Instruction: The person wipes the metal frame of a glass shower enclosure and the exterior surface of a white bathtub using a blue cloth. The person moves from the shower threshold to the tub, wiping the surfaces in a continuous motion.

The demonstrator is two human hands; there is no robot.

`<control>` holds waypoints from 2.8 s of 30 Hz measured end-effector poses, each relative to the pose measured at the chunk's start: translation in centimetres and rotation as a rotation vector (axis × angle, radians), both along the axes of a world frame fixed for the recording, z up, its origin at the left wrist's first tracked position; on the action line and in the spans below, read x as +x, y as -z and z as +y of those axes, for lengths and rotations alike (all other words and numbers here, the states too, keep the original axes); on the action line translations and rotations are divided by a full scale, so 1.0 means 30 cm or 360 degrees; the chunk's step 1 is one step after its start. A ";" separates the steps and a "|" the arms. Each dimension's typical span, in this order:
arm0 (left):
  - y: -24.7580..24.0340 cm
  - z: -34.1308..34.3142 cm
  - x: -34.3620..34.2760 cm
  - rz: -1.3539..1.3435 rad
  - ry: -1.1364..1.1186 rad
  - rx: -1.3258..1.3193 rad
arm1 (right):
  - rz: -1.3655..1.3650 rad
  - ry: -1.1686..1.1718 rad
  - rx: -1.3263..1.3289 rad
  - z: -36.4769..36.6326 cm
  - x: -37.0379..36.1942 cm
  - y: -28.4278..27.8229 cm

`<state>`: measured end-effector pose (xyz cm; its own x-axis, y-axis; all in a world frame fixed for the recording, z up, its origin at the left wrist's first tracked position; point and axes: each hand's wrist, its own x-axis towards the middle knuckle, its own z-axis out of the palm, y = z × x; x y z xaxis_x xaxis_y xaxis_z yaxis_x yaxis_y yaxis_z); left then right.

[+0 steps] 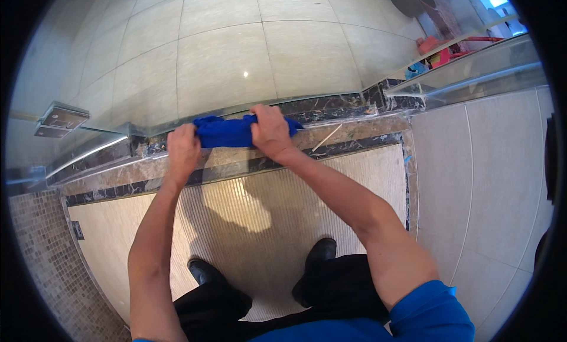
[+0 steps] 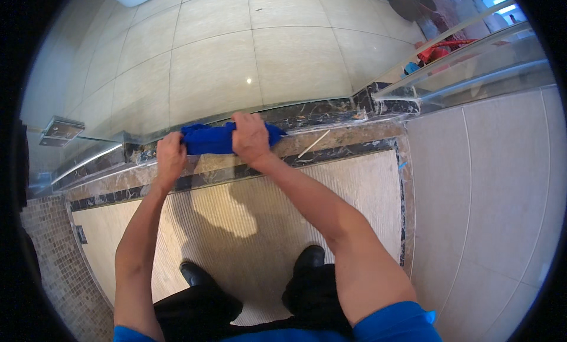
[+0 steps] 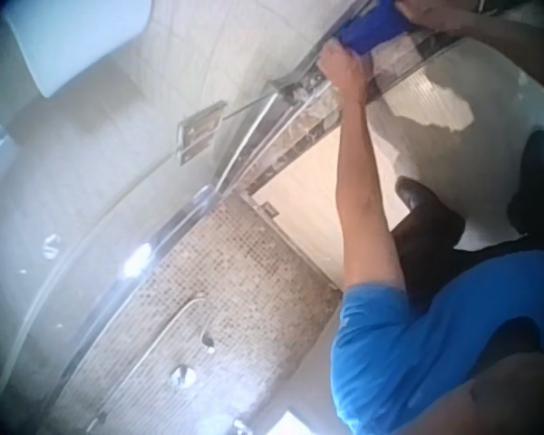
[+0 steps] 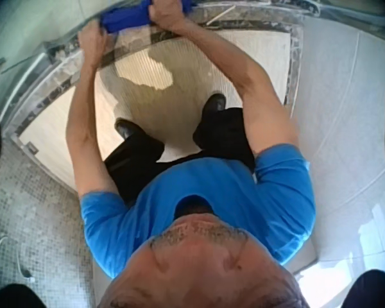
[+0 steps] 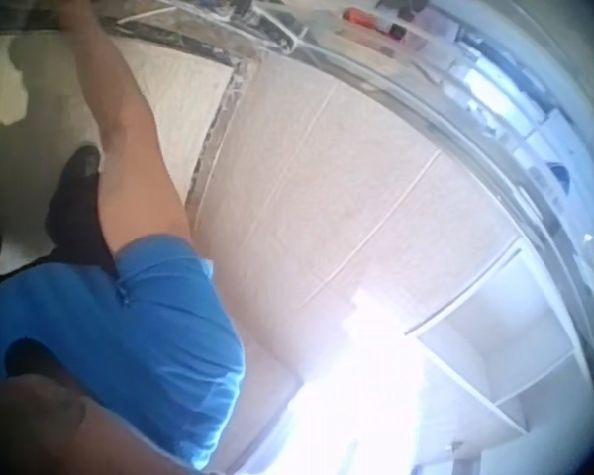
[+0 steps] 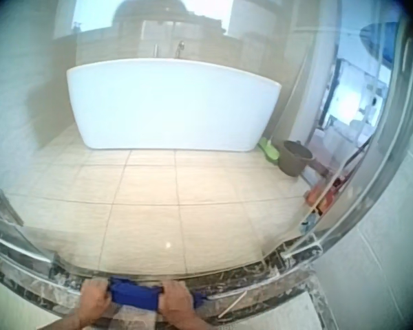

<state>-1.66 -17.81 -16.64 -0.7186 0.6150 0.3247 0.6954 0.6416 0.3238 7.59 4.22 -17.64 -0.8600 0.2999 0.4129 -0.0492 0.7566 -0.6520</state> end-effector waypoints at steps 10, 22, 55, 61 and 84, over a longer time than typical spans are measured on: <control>0.020 0.305 0.096 0.0126 0.0292 0.0025 | -0.0194 0.0540 0.0287 0.406 0.130 0.072; 0.069 0.640 0.244 -0.0130 0.0464 0.0333 | -0.0354 0.0978 0.0453 0.623 0.309 0.064; 0.054 0.407 0.177 0.0033 0.0413 0.0268 | -0.0525 0.1319 -0.1107 0.465 0.243 -0.008; 0.007 0.183 0.109 -0.0045 0.0387 0.0064 | -0.0626 0.0758 -0.0822 0.147 0.155 0.144; 0.171 0.302 0.413 -0.0611 0.0482 -0.0266 | -0.1435 0.0461 0.0465 0.332 0.403 -0.039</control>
<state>10.72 -8.76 -21.76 -0.5485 0.8348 -0.0480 0.7091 0.4948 0.5024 19.67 14.18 -16.47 -0.7983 0.5389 -0.2688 0.5860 0.7981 -0.1403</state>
